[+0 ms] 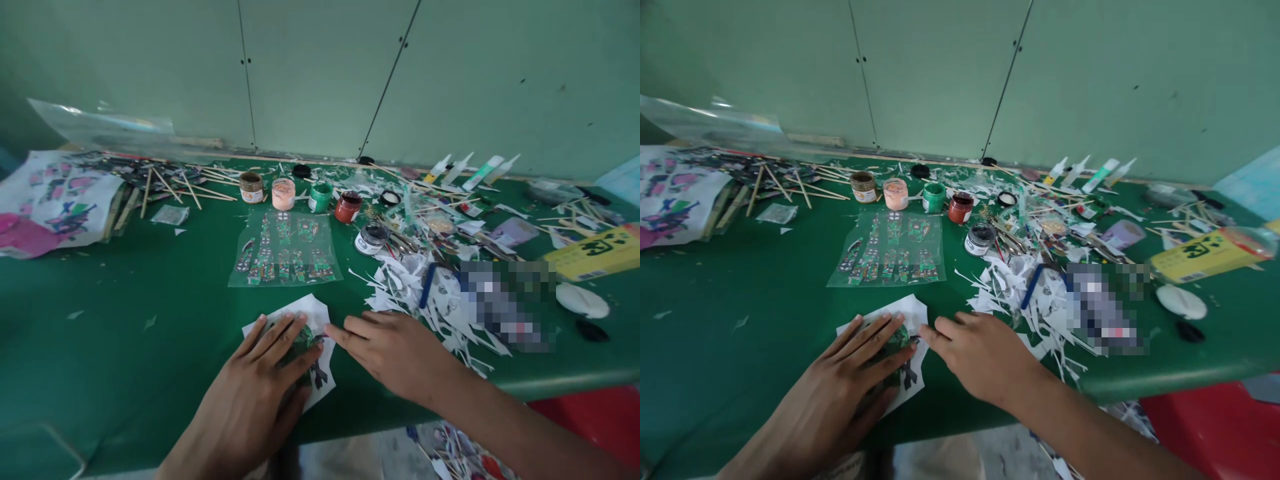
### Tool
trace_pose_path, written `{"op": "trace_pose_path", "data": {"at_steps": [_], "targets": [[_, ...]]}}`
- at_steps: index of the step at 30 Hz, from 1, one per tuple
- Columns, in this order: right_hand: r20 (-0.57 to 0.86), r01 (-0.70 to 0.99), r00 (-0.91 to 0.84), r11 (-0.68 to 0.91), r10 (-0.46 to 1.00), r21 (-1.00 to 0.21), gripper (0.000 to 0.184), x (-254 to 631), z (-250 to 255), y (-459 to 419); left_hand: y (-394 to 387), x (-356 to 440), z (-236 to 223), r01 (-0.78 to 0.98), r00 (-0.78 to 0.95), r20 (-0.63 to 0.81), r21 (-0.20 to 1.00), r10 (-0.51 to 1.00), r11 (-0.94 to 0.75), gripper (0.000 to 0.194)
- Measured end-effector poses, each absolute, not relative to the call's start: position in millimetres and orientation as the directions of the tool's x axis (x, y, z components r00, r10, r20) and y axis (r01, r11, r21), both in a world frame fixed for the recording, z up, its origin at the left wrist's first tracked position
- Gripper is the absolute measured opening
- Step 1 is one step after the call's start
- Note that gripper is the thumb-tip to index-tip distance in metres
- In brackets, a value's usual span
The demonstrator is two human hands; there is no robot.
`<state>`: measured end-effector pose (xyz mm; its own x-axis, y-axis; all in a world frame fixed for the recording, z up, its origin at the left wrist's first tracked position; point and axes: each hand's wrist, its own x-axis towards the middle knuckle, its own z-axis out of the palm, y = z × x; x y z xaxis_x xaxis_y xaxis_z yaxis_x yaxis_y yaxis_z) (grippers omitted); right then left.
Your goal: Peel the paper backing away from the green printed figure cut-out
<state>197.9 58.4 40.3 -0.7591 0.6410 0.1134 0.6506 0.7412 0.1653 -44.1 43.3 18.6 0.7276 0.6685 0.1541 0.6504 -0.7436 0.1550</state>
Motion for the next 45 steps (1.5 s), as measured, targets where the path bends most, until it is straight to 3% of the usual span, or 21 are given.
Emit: {"op": "trace_pose_path", "data": {"at_steps": [15, 26, 45], "targets": [[0.013, 0.524, -0.846, 0.829, 0.532, 0.194, 0.049, 205, 48, 68, 43, -44, 20, 0.652, 0.723, 0.151, 0.171, 0.674, -0.739, 0.049], [0.022, 0.505, -0.859, 0.839, 0.512, 0.201, 0.053, 211, 48, 72, 43, -43, 20, 0.653, 0.72, 0.141, 0.196, 0.68, -0.732, 0.049], [0.117, 0.716, -0.69, 0.65, 0.715, 0.254, 0.059, 201, 29, 23, 41, -42, 18, 0.676, 0.703, 0.173, 0.138, 0.69, -0.724, 0.047]]}}
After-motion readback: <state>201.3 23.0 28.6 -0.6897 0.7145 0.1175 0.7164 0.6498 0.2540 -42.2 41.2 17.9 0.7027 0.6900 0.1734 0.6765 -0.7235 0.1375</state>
